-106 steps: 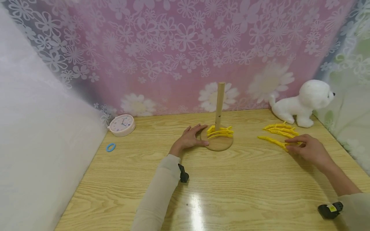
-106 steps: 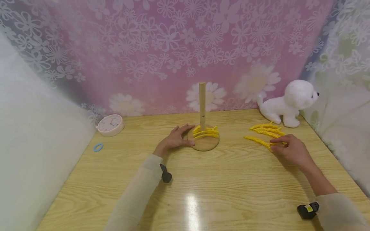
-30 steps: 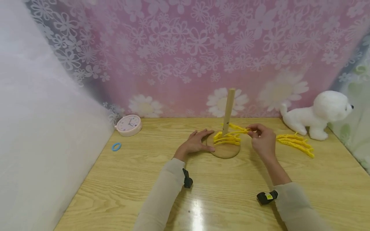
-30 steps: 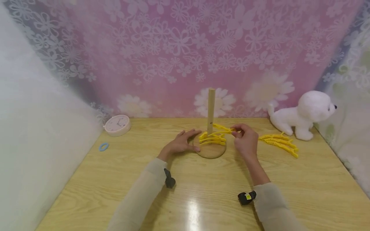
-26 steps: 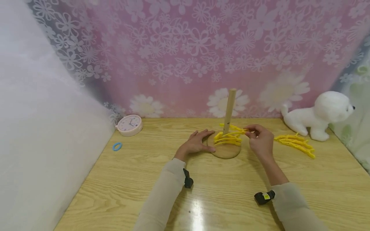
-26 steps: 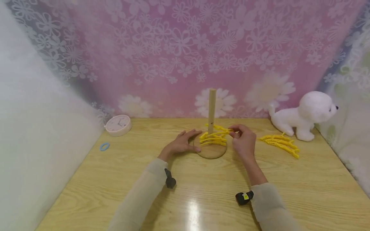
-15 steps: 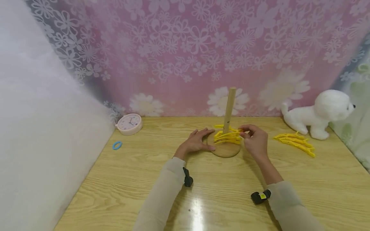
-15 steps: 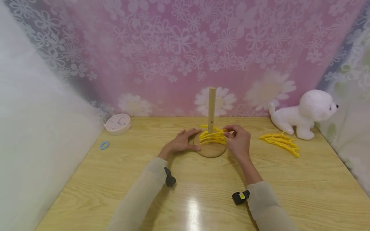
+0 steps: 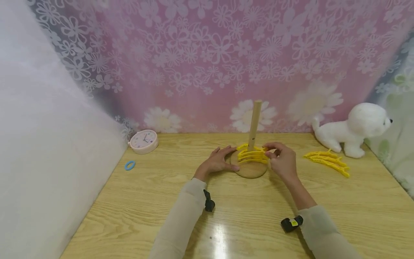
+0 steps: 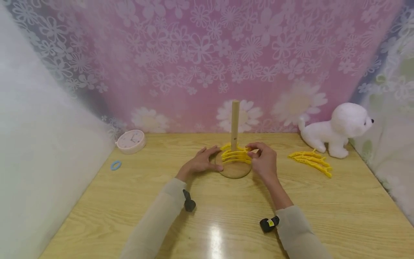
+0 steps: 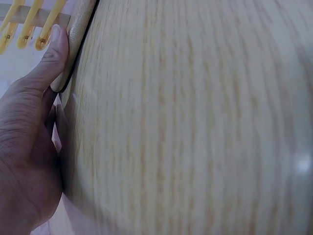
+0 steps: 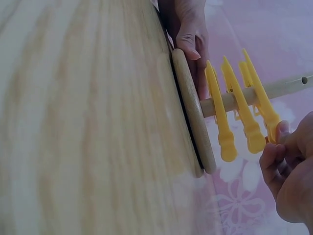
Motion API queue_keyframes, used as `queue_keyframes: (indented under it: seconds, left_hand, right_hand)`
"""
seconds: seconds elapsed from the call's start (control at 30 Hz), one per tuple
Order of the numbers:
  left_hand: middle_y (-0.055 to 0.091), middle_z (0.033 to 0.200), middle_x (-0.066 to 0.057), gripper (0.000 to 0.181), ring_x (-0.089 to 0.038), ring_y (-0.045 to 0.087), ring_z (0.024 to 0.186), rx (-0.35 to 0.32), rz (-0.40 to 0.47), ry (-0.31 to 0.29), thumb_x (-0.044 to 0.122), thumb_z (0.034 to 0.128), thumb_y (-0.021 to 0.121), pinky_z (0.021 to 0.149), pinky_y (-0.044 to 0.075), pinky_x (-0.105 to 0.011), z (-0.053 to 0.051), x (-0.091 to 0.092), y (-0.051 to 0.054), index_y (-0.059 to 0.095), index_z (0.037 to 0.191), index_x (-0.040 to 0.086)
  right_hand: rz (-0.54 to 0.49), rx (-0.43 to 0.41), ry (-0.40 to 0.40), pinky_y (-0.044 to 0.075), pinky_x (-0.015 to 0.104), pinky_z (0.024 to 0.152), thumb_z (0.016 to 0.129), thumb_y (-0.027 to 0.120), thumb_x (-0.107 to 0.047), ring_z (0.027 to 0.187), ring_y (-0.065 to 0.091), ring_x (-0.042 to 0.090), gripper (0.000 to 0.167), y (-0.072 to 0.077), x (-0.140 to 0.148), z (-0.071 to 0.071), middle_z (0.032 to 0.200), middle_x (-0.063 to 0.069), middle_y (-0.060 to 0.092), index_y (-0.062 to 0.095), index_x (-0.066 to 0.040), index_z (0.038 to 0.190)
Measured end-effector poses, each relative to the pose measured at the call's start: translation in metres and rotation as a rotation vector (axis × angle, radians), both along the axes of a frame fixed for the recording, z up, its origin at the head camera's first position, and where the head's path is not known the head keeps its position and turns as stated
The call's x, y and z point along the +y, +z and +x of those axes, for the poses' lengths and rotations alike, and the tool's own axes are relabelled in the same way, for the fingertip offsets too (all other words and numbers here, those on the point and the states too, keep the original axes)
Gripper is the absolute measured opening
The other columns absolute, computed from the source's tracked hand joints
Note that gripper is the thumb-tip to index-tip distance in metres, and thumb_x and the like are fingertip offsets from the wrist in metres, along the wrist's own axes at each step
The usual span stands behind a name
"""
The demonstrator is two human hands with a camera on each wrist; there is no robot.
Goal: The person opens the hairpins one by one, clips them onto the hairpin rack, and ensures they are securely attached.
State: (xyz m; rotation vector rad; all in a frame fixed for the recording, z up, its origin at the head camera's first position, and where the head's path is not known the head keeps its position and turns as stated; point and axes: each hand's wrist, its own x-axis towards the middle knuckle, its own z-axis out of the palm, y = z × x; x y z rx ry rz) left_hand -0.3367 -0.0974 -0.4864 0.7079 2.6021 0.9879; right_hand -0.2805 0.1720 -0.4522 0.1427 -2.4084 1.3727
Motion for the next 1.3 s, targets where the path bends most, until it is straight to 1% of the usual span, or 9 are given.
queue_keyframes:
  seconds: [0.27,0.37,0.5,0.6,0.77,0.9,1.0,1.13,1.3]
  left_hand:
    - [0.02,0.173,-0.004,0.09,-0.026,0.005,0.162,0.018,0.036,-0.021,0.048,0.0895,0.081,0.13,-0.003,-0.048,0.001,0.003,-0.002,0.035,0.164,0.03]
    - [0.02,0.173,-0.004,0.09,-0.026,0.006,0.162,0.019,0.038,-0.03,0.048,0.0898,0.081,0.13,-0.003,-0.048,0.002,0.003,-0.001,0.035,0.164,0.028]
    - [0.02,0.174,-0.004,0.091,-0.026,0.005,0.162,0.018,0.022,-0.026,0.048,0.0895,0.081,0.13,-0.003,-0.047,0.002,0.003,0.0,0.034,0.165,0.029]
    - [0.02,0.174,-0.003,0.09,-0.024,0.007,0.162,0.024,0.009,-0.017,0.048,0.0894,0.081,0.13,-0.003,-0.046,0.002,0.002,0.0,0.034,0.164,0.029]
    - [0.019,0.174,-0.004,0.09,-0.027,0.004,0.162,0.017,0.019,-0.014,0.047,0.0898,0.081,0.13,-0.003,-0.047,0.002,0.001,-0.002,0.034,0.165,0.029]
    - [0.019,0.174,-0.004,0.09,-0.026,0.006,0.162,0.018,0.017,-0.014,0.047,0.0899,0.081,0.13,-0.003,-0.047,0.002,-0.001,-0.003,0.034,0.165,0.029]
    - [0.02,0.174,-0.004,0.09,-0.025,0.007,0.162,0.02,0.018,-0.017,0.047,0.0901,0.081,0.13,-0.003,-0.047,0.002,-0.001,-0.003,0.034,0.165,0.029]
    - [0.019,0.174,-0.004,0.09,-0.027,0.005,0.162,0.015,0.021,-0.02,0.047,0.09,0.081,0.13,-0.002,-0.048,0.002,-0.001,-0.002,0.034,0.165,0.029]
    - [0.017,0.174,-0.003,0.09,-0.031,0.0,0.162,0.013,0.029,-0.019,0.049,0.09,0.08,0.13,-0.001,-0.053,0.001,-0.001,-0.001,0.034,0.165,0.03]
  right_hand:
    - [0.008,-0.058,0.107,0.036,0.025,0.037,0.101,0.068,-0.004,0.046,0.043,0.011,0.023,0.003,0.012,0.002,0.115,0.016,0.072,0.075,-0.009,0.123]
    - [0.003,-0.08,0.159,0.038,0.028,0.038,0.104,0.065,-0.009,0.045,0.046,0.015,0.026,0.002,0.017,0.002,0.115,0.018,0.071,0.072,-0.009,0.129]
    - [-0.036,-0.125,0.227,0.046,0.033,0.043,0.105,0.064,-0.013,0.051,0.054,0.021,0.03,0.002,0.021,0.002,0.115,0.02,0.07,0.069,-0.008,0.135]
    - [-0.065,-0.153,0.261,0.052,0.036,0.048,0.105,0.064,-0.014,0.057,0.058,0.023,0.032,0.003,0.022,0.003,0.122,0.02,0.067,0.067,-0.007,0.136]
    - [-0.085,-0.161,0.288,0.06,0.039,0.056,0.104,0.066,-0.012,0.064,0.064,0.03,0.035,0.007,0.024,0.004,0.129,0.022,0.065,0.065,-0.006,0.139]
    - [-0.104,-0.164,0.289,0.062,0.041,0.061,0.103,0.068,-0.011,0.072,0.066,0.034,0.036,0.01,0.028,0.004,0.133,0.022,0.063,0.065,-0.006,0.138]
    - [-0.114,-0.178,0.272,0.063,0.04,0.064,0.102,0.069,-0.013,0.076,0.067,0.032,0.036,0.014,0.032,0.005,0.129,0.012,0.066,0.066,-0.007,0.138]
    - [-0.138,-0.198,0.252,0.063,0.037,0.066,0.102,0.07,-0.016,0.078,0.066,0.028,0.039,0.019,0.04,0.007,0.121,-0.008,0.066,0.065,-0.009,0.14]
    - [-0.201,-0.199,0.242,0.062,0.032,0.066,0.101,0.071,-0.023,0.079,0.066,0.019,0.043,0.028,0.052,0.008,0.119,-0.018,0.067,0.064,-0.01,0.142]
